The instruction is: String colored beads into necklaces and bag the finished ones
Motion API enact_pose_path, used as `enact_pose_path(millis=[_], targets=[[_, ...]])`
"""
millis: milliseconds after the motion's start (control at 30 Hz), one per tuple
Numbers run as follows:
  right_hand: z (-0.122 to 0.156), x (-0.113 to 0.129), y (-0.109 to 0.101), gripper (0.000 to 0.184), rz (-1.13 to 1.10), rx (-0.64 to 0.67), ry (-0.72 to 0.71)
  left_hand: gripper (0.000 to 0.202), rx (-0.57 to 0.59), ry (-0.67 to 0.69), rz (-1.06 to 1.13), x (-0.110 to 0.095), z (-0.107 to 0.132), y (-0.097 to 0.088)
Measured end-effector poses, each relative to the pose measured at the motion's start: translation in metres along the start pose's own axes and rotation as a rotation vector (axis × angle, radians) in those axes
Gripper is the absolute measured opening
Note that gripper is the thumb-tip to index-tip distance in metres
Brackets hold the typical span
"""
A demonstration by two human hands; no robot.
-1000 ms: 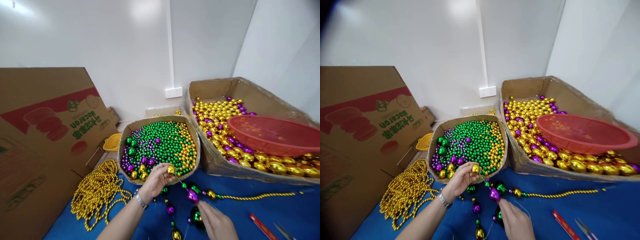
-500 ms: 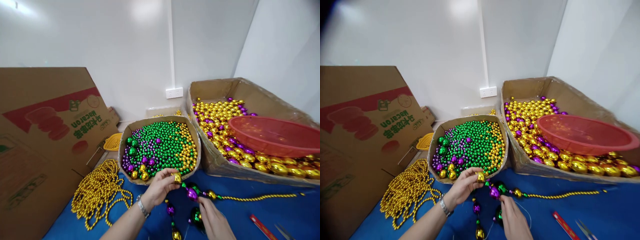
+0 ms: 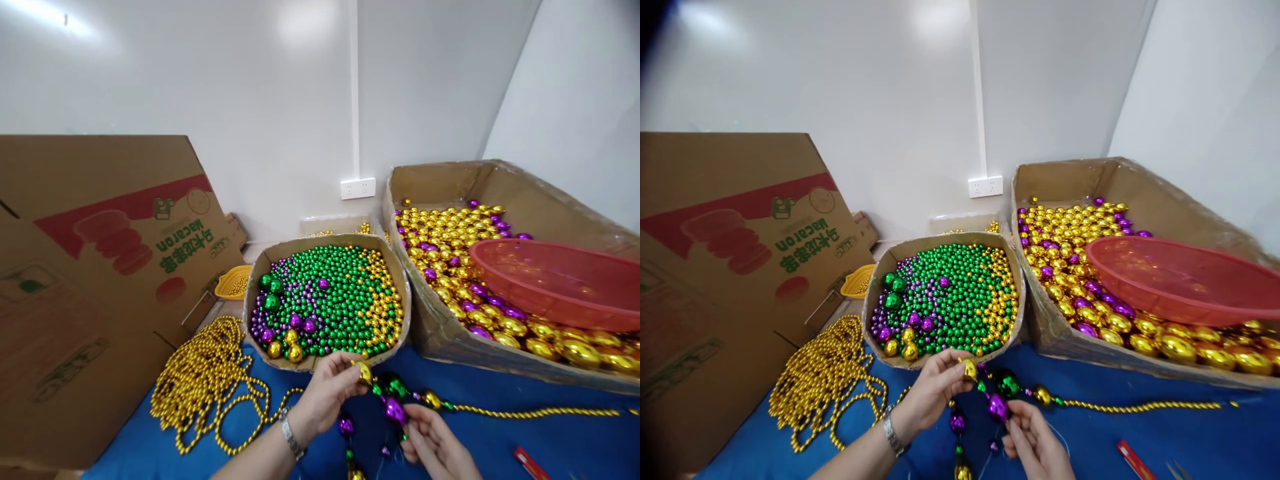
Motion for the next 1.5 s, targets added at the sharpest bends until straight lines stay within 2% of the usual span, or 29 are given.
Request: enact_pose_path(millis=[67,133,233,300,400,467,533,667,867,967,1200,1400,1500], targets=[[-0.001,-0.006,0.002,0.053,-0.101,-0.019,0.043,0.035,0.013,0.032,-0.080,0.000,0.004,0.004],[-0.001,-0.010,0.003,0.053,-0.166,-0.046,0.061,0.036,0.082,0.045,-0.174,-0.004,0.007,0.011],[0.001,-0.009,0.001,0.049,-0.243,-0.069,0.040,0.036,0.208,0.060,-0.338,-0.025,0.006,0.015],[0.003,-0.004,-0.002,0.047,-0.287,-0.075,0.016,0.035,0.172,0.127,-0.552,-0.048,-0.002,0.005],[0.006,0.003,-0.006,0.046,-0.301,-0.095,0.003,0.027,0.065,0.217,-1.148,-0.074,-0.020,-0.015],[0.007,0.005,-0.008,0.046,-0.291,-0.098,0.000,0.016,0.081,0.208,-1.446,-0.073,-0.033,-0.027],[0.008,0.005,-0.008,0.046,-0.285,-0.095,-0.010,0.010,0.109,0.176,-1.547,-0.065,-0.043,-0.038],[0.008,0.002,-0.008,0.044,-0.265,-0.076,-0.033,0.010,0.117,0.139,-1.609,-0.046,-0.054,-0.051],[0.006,0.001,-0.005,0.045,-0.250,-0.070,-0.040,0.011,0.117,0.114,-1.644,-0.034,-0.065,-0.054],[0.007,0.002,-0.003,0.044,-0.253,-0.051,-0.048,0.006,0.125,0.112,-1.640,-0.035,-0.068,-0.055],[0.010,0.009,0.000,0.045,-0.249,-0.059,-0.061,0.007,0.132,0.079,-1.577,-0.034,-0.070,-0.054],[0.012,0.018,0.003,0.044,-0.242,-0.073,-0.075,0.018,0.115,0.086,-1.387,-0.040,-0.072,-0.048],[0.015,0.019,0.000,0.042,-0.249,-0.090,-0.070,0.016,0.134,0.103,-1.244,-0.049,-0.067,-0.044]])
Point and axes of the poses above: each hand's wrist, its own z-axis away from the middle knuckle, its own y-axis out of the palm, x = y × z, the point moved 6 cm from there along -z, towards the middle knuckle, and after that the axes turned 6 degrees about x, right-handed, at the moved point
